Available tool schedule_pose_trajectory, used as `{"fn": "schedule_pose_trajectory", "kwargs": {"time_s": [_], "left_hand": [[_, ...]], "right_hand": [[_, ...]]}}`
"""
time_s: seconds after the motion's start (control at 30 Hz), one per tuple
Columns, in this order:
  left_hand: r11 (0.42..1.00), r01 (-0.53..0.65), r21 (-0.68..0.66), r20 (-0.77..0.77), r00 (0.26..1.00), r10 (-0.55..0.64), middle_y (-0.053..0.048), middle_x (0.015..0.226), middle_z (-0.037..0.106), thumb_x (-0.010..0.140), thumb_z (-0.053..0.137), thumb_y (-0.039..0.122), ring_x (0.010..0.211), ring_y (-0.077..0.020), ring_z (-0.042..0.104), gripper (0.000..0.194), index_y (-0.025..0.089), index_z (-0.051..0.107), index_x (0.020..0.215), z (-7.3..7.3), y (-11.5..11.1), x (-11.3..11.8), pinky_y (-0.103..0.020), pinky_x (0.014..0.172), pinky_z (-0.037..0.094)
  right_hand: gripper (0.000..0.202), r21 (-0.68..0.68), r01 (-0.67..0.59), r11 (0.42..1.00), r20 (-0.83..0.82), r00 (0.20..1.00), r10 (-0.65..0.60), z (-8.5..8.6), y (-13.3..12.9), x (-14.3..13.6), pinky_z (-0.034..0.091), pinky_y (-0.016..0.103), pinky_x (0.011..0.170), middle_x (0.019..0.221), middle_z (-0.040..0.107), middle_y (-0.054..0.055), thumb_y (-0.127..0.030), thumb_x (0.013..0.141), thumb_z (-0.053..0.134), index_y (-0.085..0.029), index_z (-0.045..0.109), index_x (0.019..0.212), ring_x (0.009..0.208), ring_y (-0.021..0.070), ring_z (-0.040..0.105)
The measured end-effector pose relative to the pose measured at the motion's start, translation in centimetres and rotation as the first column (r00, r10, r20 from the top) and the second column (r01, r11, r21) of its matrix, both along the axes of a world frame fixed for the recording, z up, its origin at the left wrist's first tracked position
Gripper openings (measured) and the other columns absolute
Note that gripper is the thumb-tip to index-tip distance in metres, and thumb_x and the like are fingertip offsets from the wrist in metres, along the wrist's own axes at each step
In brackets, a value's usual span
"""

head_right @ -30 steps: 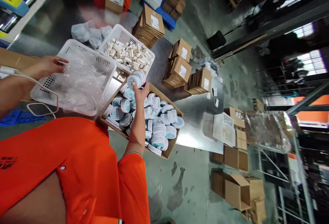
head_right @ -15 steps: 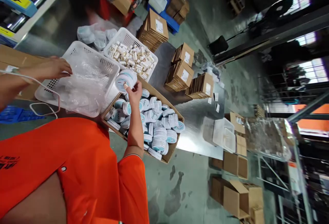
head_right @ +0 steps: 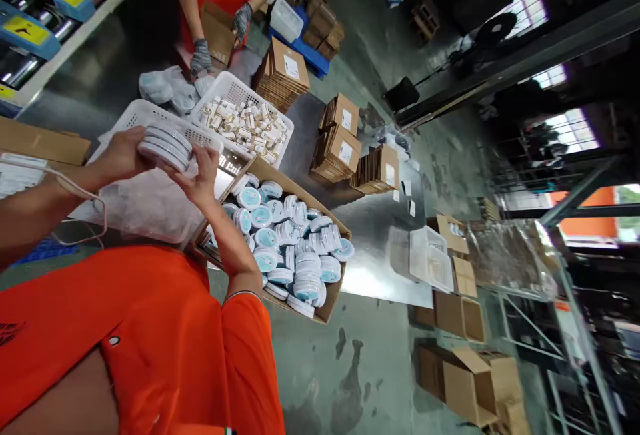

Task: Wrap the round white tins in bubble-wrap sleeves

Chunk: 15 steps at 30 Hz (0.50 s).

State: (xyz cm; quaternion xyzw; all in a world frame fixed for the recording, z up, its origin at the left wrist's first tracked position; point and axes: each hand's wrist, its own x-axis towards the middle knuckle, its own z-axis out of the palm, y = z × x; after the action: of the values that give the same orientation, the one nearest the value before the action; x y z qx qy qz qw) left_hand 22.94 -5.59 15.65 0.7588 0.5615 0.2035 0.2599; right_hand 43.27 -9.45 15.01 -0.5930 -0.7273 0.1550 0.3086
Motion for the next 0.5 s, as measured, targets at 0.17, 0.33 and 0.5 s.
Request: {"fn": "schedule_pose_trajectory", "kwargs": {"time_s": [0.17,0.33,0.5], "left_hand": [[1.0,-0.01,-0.017,0.026,1.0,0.011,-0.015,0.145,0.065,0.072,0.063,0.015,0.116,-0.0282,0.07,0.071,0.006,0.067,0.142,-0.9,-0.6,0.4,-0.04,0.106,0.059],[0.998,0.063,0.004,0.052,0.997,-0.063,-0.014,0.149,0.064,0.069,0.068,0.012,0.138,-0.0316,0.061,0.071,0.009,0.072,0.139,-0.8,-0.5,3.0,-0.041,0.123,0.049],[0.999,-0.008,0.038,0.027,1.0,0.007,-0.014,0.146,0.066,0.074,0.069,0.015,0.12,-0.0268,0.07,0.068,0.007,0.071,0.141,1.9,5.4,1.7,-0.037,0.108,0.058]], "right_hand": [[0.055,-0.074,-0.184,0.98,0.335,0.921,0.198,0.2,0.1,1.1,0.044,0.043,0.114,0.125,0.072,0.014,-0.035,0.087,0.086,-0.011,0.069,0.134,0.118,0.0279,0.06],[0.035,-0.101,-0.124,0.987,0.536,0.829,0.159,0.7,1.2,-1.3,0.049,0.043,0.099,0.116,0.072,0.018,-0.027,0.1,0.071,-0.008,0.072,0.128,0.118,0.032,0.057],[0.059,0.053,-0.008,0.999,0.442,0.897,-0.017,2.0,3.8,0.4,0.049,0.048,0.105,0.147,0.06,0.021,-0.04,0.101,0.073,-0.014,0.059,0.152,0.13,0.0347,0.053]]}}
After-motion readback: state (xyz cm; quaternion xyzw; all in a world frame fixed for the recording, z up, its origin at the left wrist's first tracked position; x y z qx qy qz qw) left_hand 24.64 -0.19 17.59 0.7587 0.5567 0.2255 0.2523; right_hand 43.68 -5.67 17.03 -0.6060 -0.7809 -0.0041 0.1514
